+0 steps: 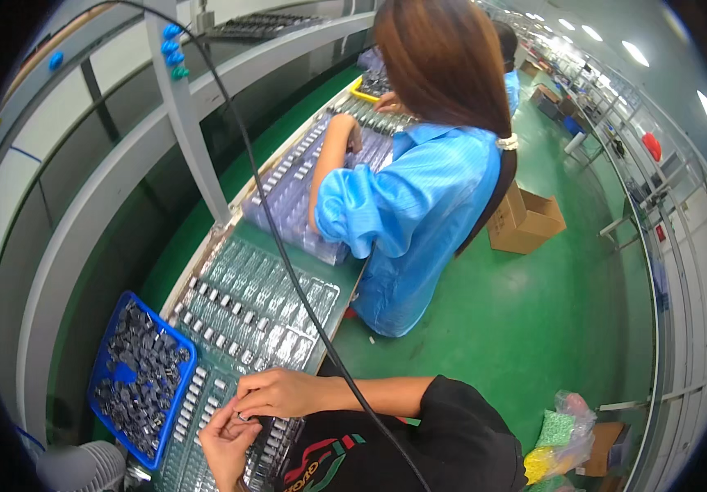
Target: The person assembles electronic or mechanical components by hand, picking them from a blue plastic bulk bin and placing them into structural slots in clear plastic blister packaging matrices.
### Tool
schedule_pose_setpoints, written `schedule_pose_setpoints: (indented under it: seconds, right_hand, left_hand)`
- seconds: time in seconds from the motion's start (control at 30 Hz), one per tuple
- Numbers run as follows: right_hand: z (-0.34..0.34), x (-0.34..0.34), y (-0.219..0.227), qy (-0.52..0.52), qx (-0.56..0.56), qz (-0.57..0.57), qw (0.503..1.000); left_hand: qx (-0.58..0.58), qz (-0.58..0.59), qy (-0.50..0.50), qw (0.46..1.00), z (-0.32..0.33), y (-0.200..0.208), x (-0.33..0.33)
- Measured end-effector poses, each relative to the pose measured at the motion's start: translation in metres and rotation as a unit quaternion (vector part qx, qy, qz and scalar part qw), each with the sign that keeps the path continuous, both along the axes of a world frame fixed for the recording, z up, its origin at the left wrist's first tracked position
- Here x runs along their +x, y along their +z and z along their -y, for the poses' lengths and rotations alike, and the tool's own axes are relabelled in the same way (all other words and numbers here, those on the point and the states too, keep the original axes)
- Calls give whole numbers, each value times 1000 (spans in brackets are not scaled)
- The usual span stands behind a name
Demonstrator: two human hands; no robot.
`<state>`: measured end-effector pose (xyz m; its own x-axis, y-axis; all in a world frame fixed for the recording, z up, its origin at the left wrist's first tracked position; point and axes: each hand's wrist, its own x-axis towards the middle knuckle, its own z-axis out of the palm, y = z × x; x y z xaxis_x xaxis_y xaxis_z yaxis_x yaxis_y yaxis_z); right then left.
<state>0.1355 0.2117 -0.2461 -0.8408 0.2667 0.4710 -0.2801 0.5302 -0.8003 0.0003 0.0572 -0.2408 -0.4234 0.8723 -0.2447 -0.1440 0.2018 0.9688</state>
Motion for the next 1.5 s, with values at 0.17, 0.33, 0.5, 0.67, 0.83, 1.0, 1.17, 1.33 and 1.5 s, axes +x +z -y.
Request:
schedule_pose_setpoints:
  seconds: [0.17, 0.33, 0.5, 0.67, 0.83, 1.0, 1.17, 1.33, 1.5]
  right_hand:
    - [-3, 2, -1, -14, -21, -19, 1000]
    - [-30, 9, 6, -11, 20, 56, 998]
    - [-97, 32, 0, -154, 116, 140, 971]
    - [-108, 31, -2, -121, 151, 181, 964]
    - [-107, 16, -6, -106, 181, 183, 961]
    - [-106, 8, -7, -91, 209, 209, 951]
    - [-99, 9, -15, -134, 256, 236, 928]
    - [-99, 12, -30, -138, 222, 188, 947]
    - [-90, 13, -21, -179, 281, 165, 928]
  left_hand:
    - [-11, 73, 5, 997, -8, 14, 2]
    - [51, -11, 50, 997, 4, 2, 2]
    - [16, -256, 64, 964, 21, 1, -17]
    - [7, -207, 192, 959, 52, -9, -38]
    - [7, -225, 252, 941, 70, -9, -53]
    - [7, -227, 281, 932, 73, -4, -59]
    - [-62, -379, 261, 886, 74, -1, -75]
    - [-124, -465, 254, 839, 76, 10, -91]
    - [-157, -551, 188, 798, 74, 17, -115]
